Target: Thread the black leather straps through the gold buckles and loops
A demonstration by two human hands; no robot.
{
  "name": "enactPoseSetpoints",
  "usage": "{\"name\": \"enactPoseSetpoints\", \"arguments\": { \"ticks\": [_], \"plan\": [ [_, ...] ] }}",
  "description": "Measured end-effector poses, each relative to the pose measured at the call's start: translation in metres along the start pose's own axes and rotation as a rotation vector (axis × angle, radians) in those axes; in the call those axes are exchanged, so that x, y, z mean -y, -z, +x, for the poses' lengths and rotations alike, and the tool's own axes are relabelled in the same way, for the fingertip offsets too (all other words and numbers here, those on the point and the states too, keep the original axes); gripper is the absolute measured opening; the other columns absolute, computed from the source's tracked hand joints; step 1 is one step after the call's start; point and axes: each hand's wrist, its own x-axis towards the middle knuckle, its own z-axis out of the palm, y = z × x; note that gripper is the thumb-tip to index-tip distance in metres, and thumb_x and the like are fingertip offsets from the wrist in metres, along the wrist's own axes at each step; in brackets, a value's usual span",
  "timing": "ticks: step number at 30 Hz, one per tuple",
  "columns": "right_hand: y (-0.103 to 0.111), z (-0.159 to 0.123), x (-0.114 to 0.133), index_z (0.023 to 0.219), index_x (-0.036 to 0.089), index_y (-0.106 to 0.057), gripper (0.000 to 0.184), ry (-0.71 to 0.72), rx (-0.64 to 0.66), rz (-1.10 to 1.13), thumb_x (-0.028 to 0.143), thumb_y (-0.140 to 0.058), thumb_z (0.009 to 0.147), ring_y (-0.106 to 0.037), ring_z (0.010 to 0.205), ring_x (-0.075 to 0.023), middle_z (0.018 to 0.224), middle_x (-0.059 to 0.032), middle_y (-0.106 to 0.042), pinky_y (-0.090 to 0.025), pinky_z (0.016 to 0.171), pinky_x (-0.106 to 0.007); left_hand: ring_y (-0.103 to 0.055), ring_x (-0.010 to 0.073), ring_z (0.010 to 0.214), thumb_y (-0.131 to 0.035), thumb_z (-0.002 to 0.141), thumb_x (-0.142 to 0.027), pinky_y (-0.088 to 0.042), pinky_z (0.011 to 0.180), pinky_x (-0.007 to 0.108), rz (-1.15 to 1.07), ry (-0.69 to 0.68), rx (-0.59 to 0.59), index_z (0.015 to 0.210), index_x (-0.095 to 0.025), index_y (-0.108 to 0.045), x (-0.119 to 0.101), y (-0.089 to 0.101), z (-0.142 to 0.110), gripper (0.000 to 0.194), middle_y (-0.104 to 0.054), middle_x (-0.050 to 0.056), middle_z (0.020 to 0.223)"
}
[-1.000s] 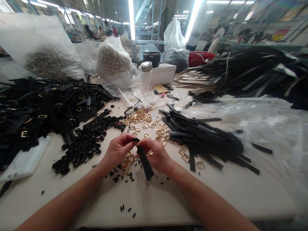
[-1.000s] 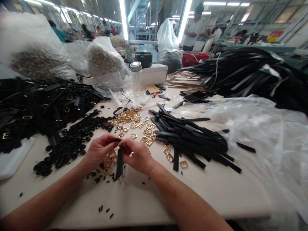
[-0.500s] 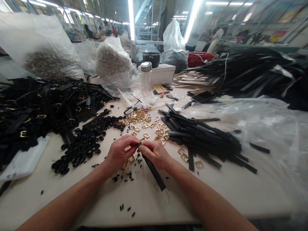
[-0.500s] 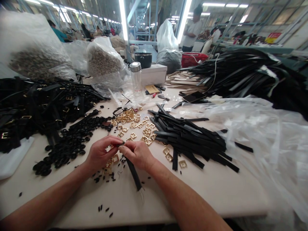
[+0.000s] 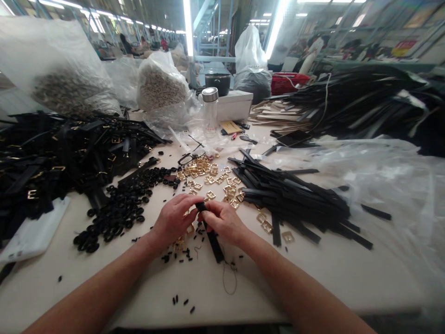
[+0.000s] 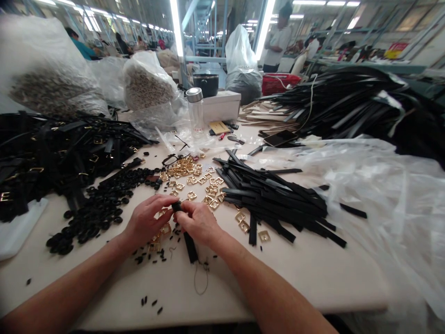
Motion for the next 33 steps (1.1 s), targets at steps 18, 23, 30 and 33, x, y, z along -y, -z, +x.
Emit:
{"name": "enactPoseSetpoints", "arguments": {
  "ticks": [18, 23, 30, 33],
  "plan": [
    [0.0027, 0.0001, -0.0020, 0.074, 0.016, -0.060, 0.015, 0.077, 0.025, 0.272, 0.020, -0.048, 0.082, -0.062, 0.059, -0.0114, 0.072, 0.0001, -0.062, -0.051, 0.056, -0.022, -0.070, 0.0200, 0.090, -0.062, 0.084, -0.025, -0.056, 0.083, 0.033, -0.706, 0.516, 0.216, 0.118, -0.017, -0.064, -0.0016, 0.0033, -0.0008, 0.035, -0.074, 0.007, 0.102],
    [0.0030, 0.0000, -0.0012, 0.071, 0.015, -0.059, 0.017, 0.058, 0.022, 0.206, 0.020, -0.047, 0.082, -0.063, 0.054, -0.0109, 0.067, -0.0003, -0.062, -0.047, 0.051, -0.020, -0.069, 0.0162, 0.077, -0.060, 0.084, -0.023, -0.055, 0.075, 0.028, -0.423, 0.442, 0.193, 0.106, -0.018, -0.070, -0.0040, 0.0038, 0.0014, 0.025, -0.075, 0.003, 0.089],
    [0.0014, 0.0015, -0.0030, 0.070, 0.016, -0.059, 0.022, 0.040, 0.013, 0.157, 0.026, -0.049, 0.086, -0.061, 0.053, -0.0093, 0.065, 0.0006, -0.062, -0.046, 0.051, -0.019, -0.069, 0.0159, 0.081, -0.056, 0.082, -0.015, -0.054, 0.073, 0.026, -0.271, 0.297, 0.197, 0.106, -0.019, -0.069, -0.0027, 0.0025, -0.0011, 0.027, -0.075, 0.003, 0.093],
    [0.0015, 0.0021, -0.0031, 0.069, 0.016, -0.059, 0.026, 0.044, -0.005, 0.163, 0.032, -0.052, 0.088, -0.057, 0.049, -0.0089, 0.059, 0.0021, -0.058, -0.044, 0.048, -0.018, -0.067, 0.0146, 0.072, -0.058, 0.081, -0.016, -0.053, 0.065, 0.024, -0.283, 0.259, 0.242, 0.110, -0.019, -0.067, -0.0062, 0.0054, -0.0016, 0.030, -0.075, 0.004, 0.090]
  ]
}}
